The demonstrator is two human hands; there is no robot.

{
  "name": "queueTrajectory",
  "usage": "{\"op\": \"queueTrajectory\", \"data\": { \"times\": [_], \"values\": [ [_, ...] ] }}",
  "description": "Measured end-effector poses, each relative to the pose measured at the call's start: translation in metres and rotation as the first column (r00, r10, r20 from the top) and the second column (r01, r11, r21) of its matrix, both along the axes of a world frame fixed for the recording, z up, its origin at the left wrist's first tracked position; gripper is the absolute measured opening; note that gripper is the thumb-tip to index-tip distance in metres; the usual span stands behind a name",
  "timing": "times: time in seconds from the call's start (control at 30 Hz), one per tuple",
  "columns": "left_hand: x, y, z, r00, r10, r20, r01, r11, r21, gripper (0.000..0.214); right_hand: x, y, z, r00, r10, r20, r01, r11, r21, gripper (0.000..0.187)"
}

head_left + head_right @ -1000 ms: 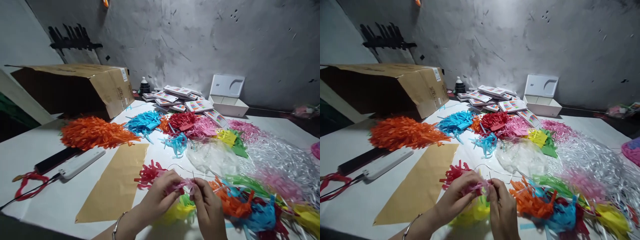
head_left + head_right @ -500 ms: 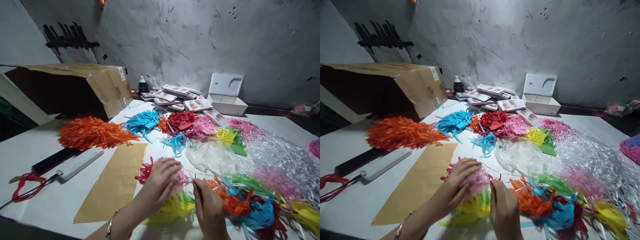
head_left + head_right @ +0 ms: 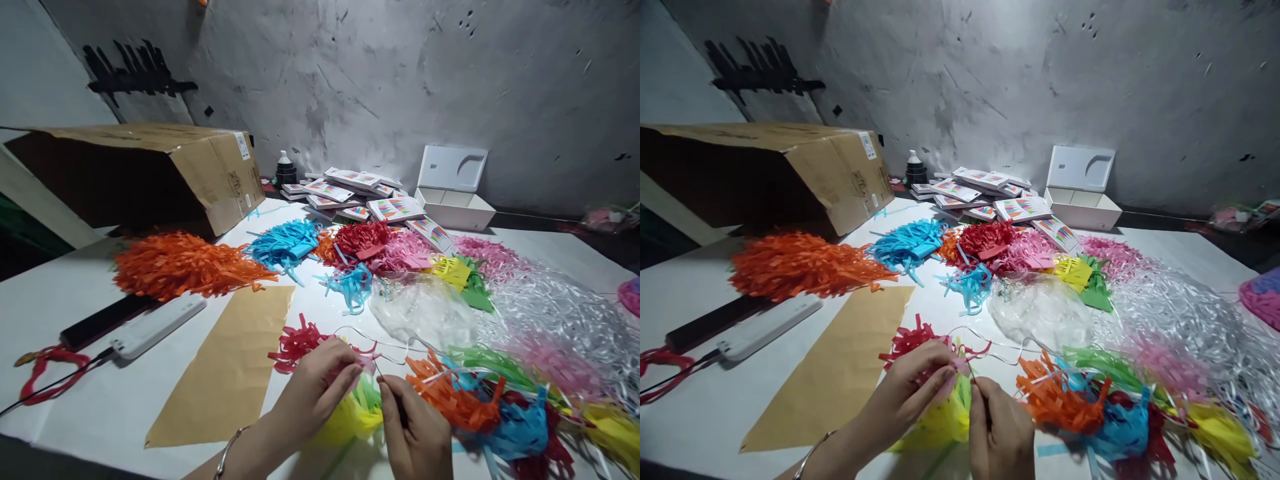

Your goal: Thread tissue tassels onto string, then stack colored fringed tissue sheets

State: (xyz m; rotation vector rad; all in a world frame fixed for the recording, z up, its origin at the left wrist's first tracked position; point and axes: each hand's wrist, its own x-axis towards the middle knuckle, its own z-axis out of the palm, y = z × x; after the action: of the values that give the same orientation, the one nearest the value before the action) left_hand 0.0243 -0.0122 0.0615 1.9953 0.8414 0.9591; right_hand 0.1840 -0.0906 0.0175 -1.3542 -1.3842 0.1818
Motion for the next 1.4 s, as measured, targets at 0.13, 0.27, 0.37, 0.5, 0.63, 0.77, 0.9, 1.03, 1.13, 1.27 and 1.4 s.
{"op": "queueTrajectory", "data": {
  "times": [0.13, 0.27, 0.37, 0.5, 0.63, 0.77, 0.9, 1.03, 1.13, 1.27, 1.4],
  "values": [
    [-0.001, -0.001, -0.004, 1.000, 0.008, 0.007, -0.008, 1.000, 0.010, 0.020, 0.001, 0.000, 0.003, 0.999, 0.007, 0.043, -0.006, 1.000, -0.021, 0.017],
    [-0.001, -0.001, -0.007, 1.000, 0.025, -0.008, -0.025, 1.000, 0.015, 0.020, 0.001, -0.001, 0.005, 0.998, -0.009, 0.056, 0.010, 1.000, -0.018, 0.019],
    [0.000, -0.001, -0.007, 0.999, 0.038, 0.008, -0.038, 0.999, 0.031, 0.017, 0.000, -0.001, 0.006, 0.998, -0.020, 0.058, 0.021, 1.000, -0.009, 0.021],
    [0.000, -0.002, -0.008, 0.999, 0.037, 0.007, -0.037, 0.998, 0.043, 0.018, 0.000, -0.001, 0.008, 1.000, -0.004, 0.031, 0.005, 1.000, -0.022, 0.021],
    [-0.001, -0.003, -0.010, 0.999, 0.042, 0.009, -0.043, 0.998, 0.055, 0.019, -0.001, -0.002, 0.007, 1.000, -0.010, 0.017, 0.010, 1.000, -0.023, 0.018],
    [-0.001, -0.004, -0.010, 0.999, 0.045, 0.006, -0.045, 0.997, 0.066, 0.021, -0.001, -0.003, 0.006, 1.000, -0.010, 0.015, 0.011, 0.999, -0.041, 0.019],
    [-0.001, -0.004, -0.009, 0.999, 0.051, -0.011, -0.050, 0.996, 0.079, 0.019, 0.000, -0.004, 0.004, 0.999, -0.004, 0.038, 0.005, 0.999, -0.047, 0.018],
    [-0.002, -0.002, -0.012, 1.000, 0.027, 0.000, -0.026, 0.978, 0.206, 0.014, 0.003, -0.003, 0.002, 0.998, 0.041, 0.053, -0.037, 0.996, -0.078, 0.021],
    [-0.002, -0.001, -0.016, 1.000, -0.006, -0.005, 0.007, 0.950, 0.311, 0.016, 0.006, -0.003, 0.005, 0.990, 0.130, -0.059, -0.139, 0.974, -0.180, 0.029],
    [-0.001, -0.002, -0.021, 0.999, -0.053, -0.010, 0.053, 0.924, 0.378, 0.017, 0.008, -0.002, 0.012, 0.951, 0.047, -0.306, -0.156, 0.927, -0.342, 0.034],
    [-0.001, -0.004, -0.019, 0.998, -0.061, -0.028, 0.067, 0.891, 0.449, 0.016, 0.006, 0.001, 0.011, 0.783, -0.012, -0.622, -0.289, 0.878, -0.381, 0.046]
  ]
}}
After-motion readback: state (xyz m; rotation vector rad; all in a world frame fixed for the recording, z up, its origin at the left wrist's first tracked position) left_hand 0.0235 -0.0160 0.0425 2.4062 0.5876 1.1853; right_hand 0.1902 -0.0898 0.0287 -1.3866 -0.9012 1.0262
